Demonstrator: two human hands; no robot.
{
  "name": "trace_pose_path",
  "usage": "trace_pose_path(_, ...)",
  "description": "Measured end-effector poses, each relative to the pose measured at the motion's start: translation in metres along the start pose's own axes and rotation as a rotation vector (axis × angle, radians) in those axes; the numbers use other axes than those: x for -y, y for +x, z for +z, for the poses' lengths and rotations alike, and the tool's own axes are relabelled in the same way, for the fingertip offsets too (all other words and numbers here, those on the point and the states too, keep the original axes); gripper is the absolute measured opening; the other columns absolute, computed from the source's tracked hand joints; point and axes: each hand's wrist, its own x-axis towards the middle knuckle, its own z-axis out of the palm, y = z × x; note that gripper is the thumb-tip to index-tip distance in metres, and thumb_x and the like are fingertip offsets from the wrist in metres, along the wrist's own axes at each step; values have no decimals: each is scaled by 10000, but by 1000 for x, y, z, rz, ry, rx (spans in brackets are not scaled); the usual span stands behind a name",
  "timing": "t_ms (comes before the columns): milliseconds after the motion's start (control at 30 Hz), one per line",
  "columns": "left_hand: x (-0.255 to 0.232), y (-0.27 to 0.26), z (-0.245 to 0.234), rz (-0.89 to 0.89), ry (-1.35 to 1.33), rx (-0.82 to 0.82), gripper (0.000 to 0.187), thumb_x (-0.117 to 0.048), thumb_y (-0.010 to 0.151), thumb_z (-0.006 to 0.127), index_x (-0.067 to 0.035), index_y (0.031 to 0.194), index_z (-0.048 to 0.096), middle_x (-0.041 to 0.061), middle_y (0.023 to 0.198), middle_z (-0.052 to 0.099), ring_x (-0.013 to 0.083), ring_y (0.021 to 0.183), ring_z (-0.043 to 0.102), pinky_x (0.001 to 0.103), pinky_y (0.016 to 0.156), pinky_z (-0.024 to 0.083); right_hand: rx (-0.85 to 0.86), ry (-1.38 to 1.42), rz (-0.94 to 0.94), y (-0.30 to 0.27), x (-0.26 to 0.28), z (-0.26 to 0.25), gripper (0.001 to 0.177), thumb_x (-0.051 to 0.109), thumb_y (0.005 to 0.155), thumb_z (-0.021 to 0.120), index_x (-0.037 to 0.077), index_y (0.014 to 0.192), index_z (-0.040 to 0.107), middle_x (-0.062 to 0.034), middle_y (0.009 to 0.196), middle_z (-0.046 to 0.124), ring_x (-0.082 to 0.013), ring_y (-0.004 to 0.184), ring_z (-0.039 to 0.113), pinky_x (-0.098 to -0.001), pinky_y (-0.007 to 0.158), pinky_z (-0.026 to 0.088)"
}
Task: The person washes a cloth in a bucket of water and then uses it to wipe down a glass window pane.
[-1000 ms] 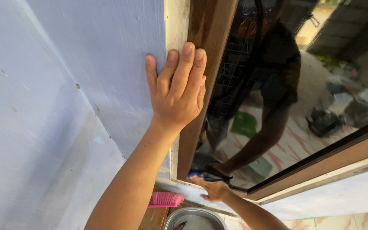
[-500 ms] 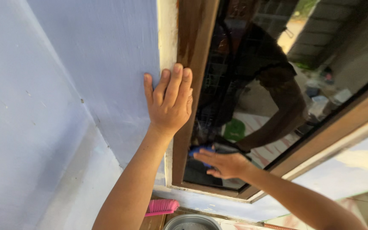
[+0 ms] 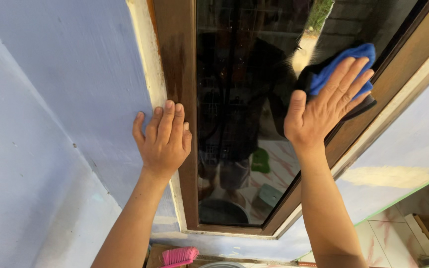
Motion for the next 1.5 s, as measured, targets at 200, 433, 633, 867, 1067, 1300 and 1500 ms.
trace_pose_path(200,2,66,-19,-92,-140,33,302,-234,1037,628,-54,1276,676,84,1359,570,277,1178,573,522,1129,350,-66,-66,-222,21,37,28,954,789,1039,118,77,1668,35,-103,1729,-92,-286,1598,-151,-540,1260,-179)
trace_pose_path(433,13,147,-3,-62,-85,-68,354,-180,1177,457,-18,1467,580,100,1517,522,270,1411,496,464,1209,342,251,-126,-698,15,81,34,978,837,1043,177,108,1694,219,-109,1739,102,-354,1597,-43,-572,1275,-127)
trace_pose_path(633,19,159,4,-36,39,-91,379,-232,1167,480,-38,1430,671,70,1473,605,227,1210,572,441,1131,380,-149,-194,-41,74,2,3,965,761,989,114,84,1677,100,-127,1765,41,-304,1591,-113,-534,1253,-197)
trace_pose_path(867,21,166,15,-56,45,-201,265,-259,1162,606,-65,1279,742,1,1317,654,199,1033,567,398,1006,404,173,-298,-254,146,76,-2,1162,908,883,91,18,1626,171,-229,1676,103,-431,1578,-56,-614,1216,-133)
trace_pose_path(1067,29,166,19,-31,58,-224,212,-277,1154,649,-101,1243,728,-12,1204,672,191,967,566,384,958,395,217,-123,-743,68,100,10,1071,854,996,89,37,1654,306,-152,1721,145,-409,1579,50,-574,1250,-112)
trace_pose_path(1300,33,175,2,-53,-19,-70,485,-430,1193,600,-138,1571,515,-40,1261,623,172,1055,540,389,962,359,-131,-164,-195,109,-3,-17,1034,777,994,86,-18,1654,61,-222,1738,-24,-413,1573,-123,-586,1260,-158)
trace_pose_path(1500,42,181,0,-25,35,0,513,-480,1178,525,-188,1598,493,57,1581,519,195,989,432,357,914,350,179,-429,-174,203,57,-35,1264,941,800,86,-37,1600,70,-258,1665,30,-450,1553,-59,-626,1206,-84)
